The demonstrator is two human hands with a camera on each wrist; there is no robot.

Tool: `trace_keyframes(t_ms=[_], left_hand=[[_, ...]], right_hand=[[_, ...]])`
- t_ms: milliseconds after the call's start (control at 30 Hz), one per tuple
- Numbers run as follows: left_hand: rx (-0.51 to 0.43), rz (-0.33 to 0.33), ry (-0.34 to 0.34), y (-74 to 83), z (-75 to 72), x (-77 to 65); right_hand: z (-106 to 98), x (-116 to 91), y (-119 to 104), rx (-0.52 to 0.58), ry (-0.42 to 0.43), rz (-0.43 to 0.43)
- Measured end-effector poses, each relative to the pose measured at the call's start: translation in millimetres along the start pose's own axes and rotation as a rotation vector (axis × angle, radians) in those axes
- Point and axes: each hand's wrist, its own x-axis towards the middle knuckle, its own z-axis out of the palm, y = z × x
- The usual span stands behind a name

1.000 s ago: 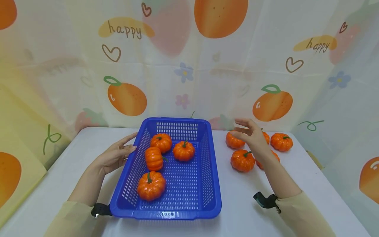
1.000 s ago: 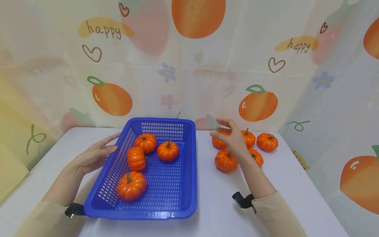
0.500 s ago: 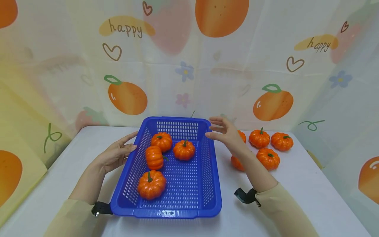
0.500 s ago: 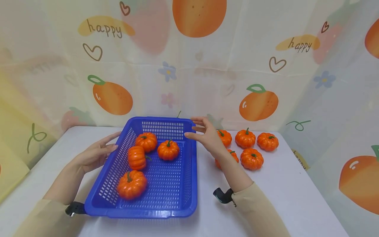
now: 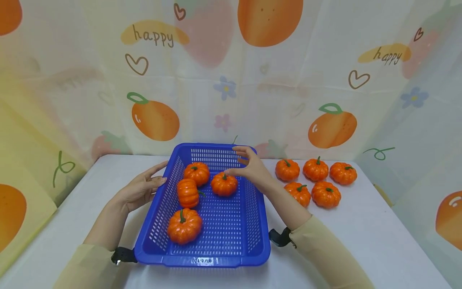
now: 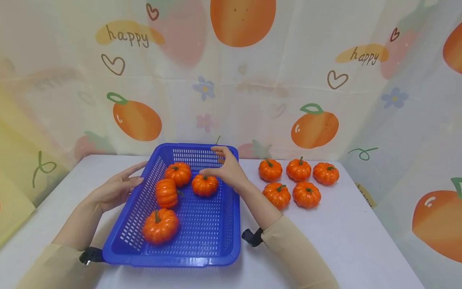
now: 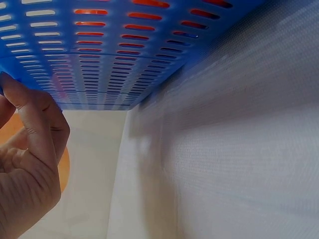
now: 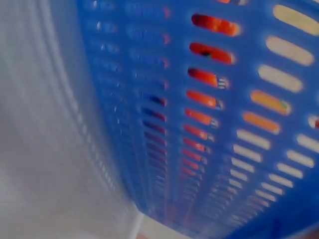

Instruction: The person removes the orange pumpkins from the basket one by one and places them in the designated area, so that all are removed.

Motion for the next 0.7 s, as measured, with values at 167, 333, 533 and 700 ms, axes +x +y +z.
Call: trace_keyframes(t_ms=[167, 333, 533, 700], left_hand=[[0.001, 0.002, 0.003, 0.6, 0.4, -0.7], [-0.009, 0.002, -0.003, 0.8, 1.1, -0.2], [-0.015, 0.002, -0.003, -1.0, 1.0, 1.0], [-0.001, 0.002, 0.007, -2.2, 0.6, 1.2]], right_hand=[[9.4, 10.2, 3.6, 0.02, 0.005, 0.053], [15.6, 22.8, 10.8, 0.003, -0.006, 0.115], [19.3, 32.7, 15.3, -0.028, -0.012, 0.198], [22.5, 33.7, 16.9, -0.104, -0.099, 0.243]])
